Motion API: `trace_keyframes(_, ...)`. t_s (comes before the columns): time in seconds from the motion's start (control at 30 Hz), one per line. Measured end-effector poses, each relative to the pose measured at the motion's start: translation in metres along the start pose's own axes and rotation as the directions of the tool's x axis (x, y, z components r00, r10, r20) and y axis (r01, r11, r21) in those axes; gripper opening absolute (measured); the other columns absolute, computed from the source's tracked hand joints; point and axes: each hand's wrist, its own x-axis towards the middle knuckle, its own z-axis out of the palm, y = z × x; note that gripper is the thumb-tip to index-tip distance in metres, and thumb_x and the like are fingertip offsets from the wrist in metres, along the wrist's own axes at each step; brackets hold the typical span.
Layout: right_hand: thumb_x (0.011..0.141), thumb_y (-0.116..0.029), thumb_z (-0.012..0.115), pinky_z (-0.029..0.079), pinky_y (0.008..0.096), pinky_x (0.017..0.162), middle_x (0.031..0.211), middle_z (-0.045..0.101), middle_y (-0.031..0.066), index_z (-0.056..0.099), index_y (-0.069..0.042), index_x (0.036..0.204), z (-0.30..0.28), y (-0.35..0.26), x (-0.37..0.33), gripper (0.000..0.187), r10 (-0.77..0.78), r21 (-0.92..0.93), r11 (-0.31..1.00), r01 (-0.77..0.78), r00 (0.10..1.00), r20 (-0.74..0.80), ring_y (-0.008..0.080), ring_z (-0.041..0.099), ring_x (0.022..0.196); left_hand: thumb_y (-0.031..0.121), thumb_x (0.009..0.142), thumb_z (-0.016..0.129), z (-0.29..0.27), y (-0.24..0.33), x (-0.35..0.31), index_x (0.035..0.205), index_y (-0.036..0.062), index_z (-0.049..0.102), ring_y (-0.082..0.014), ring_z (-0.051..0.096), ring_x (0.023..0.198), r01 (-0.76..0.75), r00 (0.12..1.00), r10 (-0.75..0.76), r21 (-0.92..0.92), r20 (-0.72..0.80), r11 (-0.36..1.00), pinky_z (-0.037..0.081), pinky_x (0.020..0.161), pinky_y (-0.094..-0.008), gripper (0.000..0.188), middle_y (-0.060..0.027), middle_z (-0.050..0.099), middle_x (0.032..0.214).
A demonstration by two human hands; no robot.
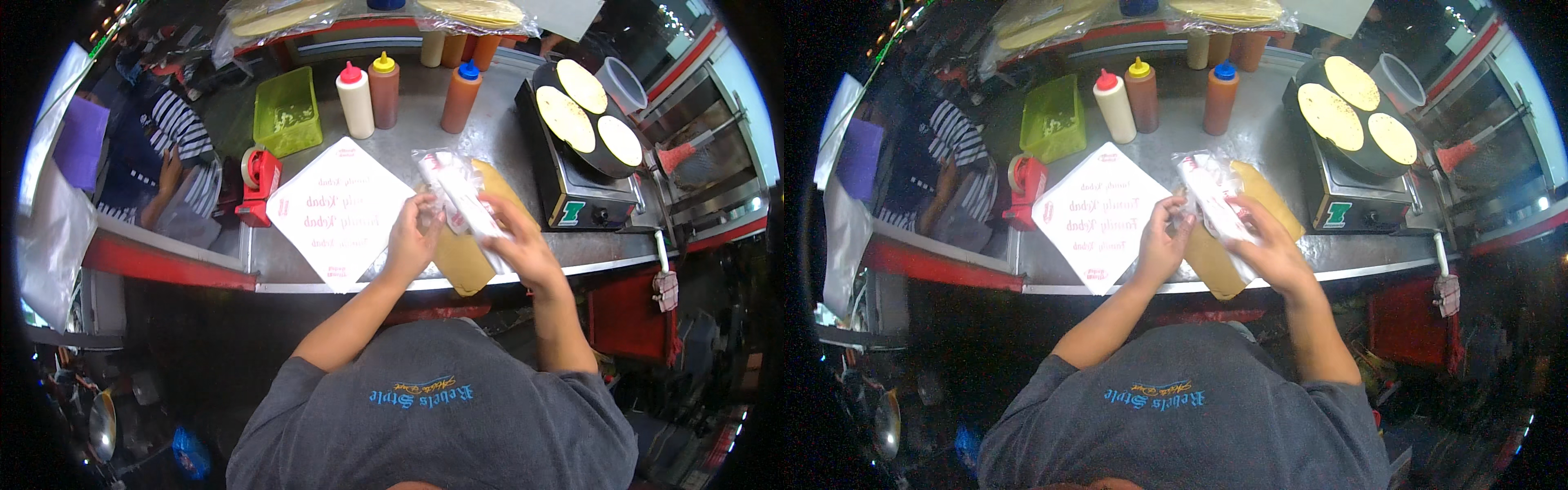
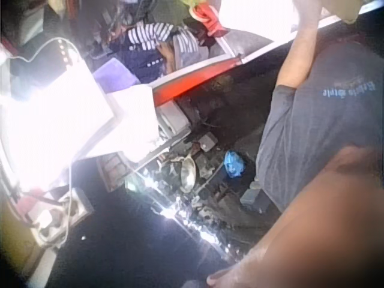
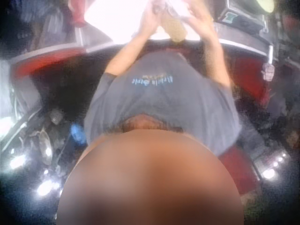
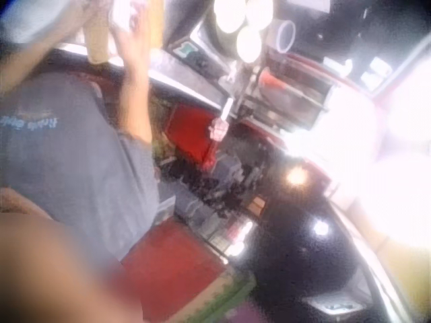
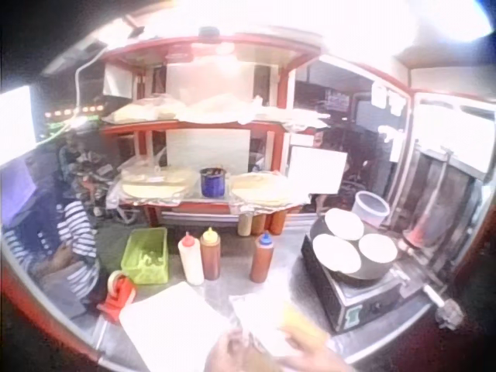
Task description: The person assembles tacos by placing fillings and sauces onto tortillas, folding them, and wrapping them in paper. They use tongs to handle tortillas on a griddle and squeeze bottles to apply sauces. The finished tacos are handed to a customer.
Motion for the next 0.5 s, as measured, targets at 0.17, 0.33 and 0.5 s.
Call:
trace_keyframes(0.17, 0.086, -0.014, 0.075, 0.05, 0.0431, 0.108, 0.13, 0.066, 0.0227, 0.057, -0.009, 0.148, 0.005, 0.025, -0.007, 0.065, 0.09, -0.264, 0.959, -0.098, 0.995, -0.042, 0.0337, 0.065, 0.123, 0.034, 0.106, 0.069, -0.012, 0.014, 0.029, 0.151, 0.003, 0.046, -0.0255, 0.069, 0.11, -0.114, 0.98, 0.122, -0.059, 0.156, 0.992, 0.054, 0.097, -0.0396, 0.06, -0.0137, 0.069, 0.115)
trace_keyframes(0.33, 0.086, -0.017, 0.072, 0.048, 0.047, 0.112, 0.141, 0.06, 0.0333, 0.055, -0.005, 0.147, 0.038, 0.062, 0.055, 0.064, -0.214, -0.446, 0.885, 0.131, 0.967, -0.141, 0.0474, 0.058, 0.132, 0.02, 0.096, 0.074, -0.022, 0.003, 0.03, 0.151, 0.006, 0.05, -0.0332, 0.064, 0.11, -0.253, 0.958, 0.219, 0.194, 0.184, 0.948, 0.051, 0.102, -0.0428, 0.061, -0.0202, 0.064, 0.125)
trace_keyframes(0.5, 0.089, -0.017, 0.071, 0.049, 0.0505, 0.109, 0.134, 0.061, 0.0324, 0.05, -0.002, 0.147, 0.031, 0.066, 0.046, 0.064, -0.223, -0.419, 0.898, 0.136, 0.961, -0.165, 0.0494, 0.06, 0.127, 0.014, 0.09, 0.075, -0.023, -0.011, 0.021, 0.15, 0.0065, 0.049, -0.0351, 0.061, 0.115, -0.15, 0.985, 0.131, 0.178, 0.116, 0.972, 0.05, 0.105, -0.0434, 0.066, -0.0206, 0.06, 0.133)
